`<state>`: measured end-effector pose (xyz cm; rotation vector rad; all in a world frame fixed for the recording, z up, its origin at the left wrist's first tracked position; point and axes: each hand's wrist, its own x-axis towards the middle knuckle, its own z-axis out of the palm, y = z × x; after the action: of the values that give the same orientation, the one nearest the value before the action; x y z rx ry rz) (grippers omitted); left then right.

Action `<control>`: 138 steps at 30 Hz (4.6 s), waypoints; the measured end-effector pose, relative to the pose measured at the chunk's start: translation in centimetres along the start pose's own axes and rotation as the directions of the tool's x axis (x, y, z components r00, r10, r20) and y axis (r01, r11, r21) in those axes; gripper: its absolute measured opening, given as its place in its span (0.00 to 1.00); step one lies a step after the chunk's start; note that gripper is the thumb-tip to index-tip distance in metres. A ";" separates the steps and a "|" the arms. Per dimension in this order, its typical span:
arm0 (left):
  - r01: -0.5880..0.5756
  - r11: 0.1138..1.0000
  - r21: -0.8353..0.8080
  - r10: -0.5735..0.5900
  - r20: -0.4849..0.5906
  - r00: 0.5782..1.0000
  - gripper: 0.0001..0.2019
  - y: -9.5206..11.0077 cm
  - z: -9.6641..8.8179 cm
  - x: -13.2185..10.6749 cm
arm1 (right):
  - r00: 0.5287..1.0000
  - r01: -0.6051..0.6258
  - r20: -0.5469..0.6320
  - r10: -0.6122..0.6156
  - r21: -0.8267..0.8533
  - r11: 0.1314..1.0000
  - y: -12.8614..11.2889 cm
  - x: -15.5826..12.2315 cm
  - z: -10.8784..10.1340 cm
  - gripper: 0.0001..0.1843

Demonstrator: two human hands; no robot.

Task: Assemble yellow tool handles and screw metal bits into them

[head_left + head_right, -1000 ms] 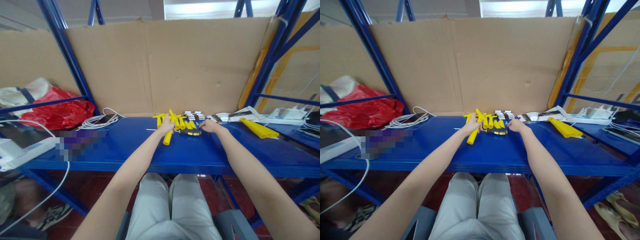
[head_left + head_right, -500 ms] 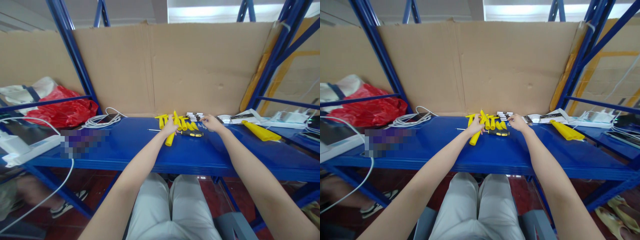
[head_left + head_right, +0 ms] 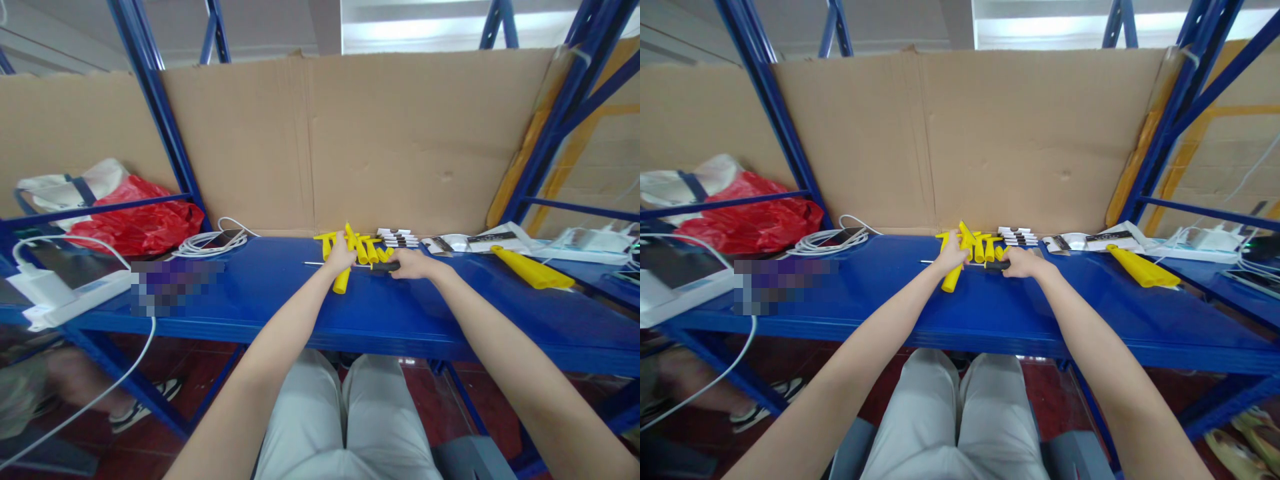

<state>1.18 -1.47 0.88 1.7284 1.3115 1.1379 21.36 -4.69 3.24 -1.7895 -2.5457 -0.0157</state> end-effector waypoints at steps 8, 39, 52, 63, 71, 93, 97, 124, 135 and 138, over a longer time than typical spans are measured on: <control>0.058 0.998 -0.039 -0.060 -0.075 0.995 0.28 -0.3 -0.8 0.4 | 0.842 -0.215 -0.522 0.138 -0.090 0.973 2.7 -0.5 -0.5 0.18; 0.058 0.996 -0.070 -0.058 -0.004 0.998 0.28 -0.1 -0.7 0.1 | 0.540 -0.347 -0.698 0.471 0.325 0.880 8.9 -2.3 -1.1 0.17; 0.076 0.979 -0.191 -0.071 0.031 0.997 0.28 0.4 -0.6 0.0 | 0.532 -0.362 -0.682 0.501 0.352 0.863 9.7 -1.7 -0.4 0.16; 0.073 0.979 -0.192 -0.072 0.013 0.997 0.28 0.4 -0.6 -0.1 | 0.589 -0.399 -0.617 0.522 0.340 0.852 9.7 -1.9 -0.5 0.19; 0.082 0.971 -0.223 -0.083 0.007 0.997 0.29 0.3 -0.6 0.1 | 0.580 -0.328 -0.679 0.450 0.310 0.892 11.0 -1.2 0.2 0.18; 0.114 0.929 -0.351 -0.114 0.022 0.993 0.26 0.1 -0.5 0.5 | 0.548 -0.305 -0.732 0.406 0.277 0.911 12.4 -0.2 0.9 0.17; 0.124 0.921 -0.370 -0.123 0.028 0.992 0.27 0.0 -0.5 0.9 | 0.553 -0.299 -0.732 0.397 0.271 0.915 12.7 -0.1 1.0 0.15; -0.159 0.987 0.027 0.161 -0.131 0.978 0.33 -1.0 -1.4 1.1 | 0.599 -0.274 -0.750 0.281 0.138 0.952 12.7 -0.7 0.5 0.14; -0.133 0.988 0.082 0.144 -0.141 0.980 0.31 -1.4 -1.5 1.4 | 0.599 -0.246 -0.766 0.235 0.104 0.964 12.8 -0.6 0.9 0.14; -0.158 0.985 0.066 0.166 -0.137 0.977 0.31 -1.2 -1.5 1.2 | 0.588 -0.278 -0.742 0.322 0.189 0.942 12.6 -0.8 1.0 0.17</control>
<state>-0.52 0.05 0.69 1.8503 1.3155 1.3506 33.45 -1.13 2.10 -1.6582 -1.6021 -0.5706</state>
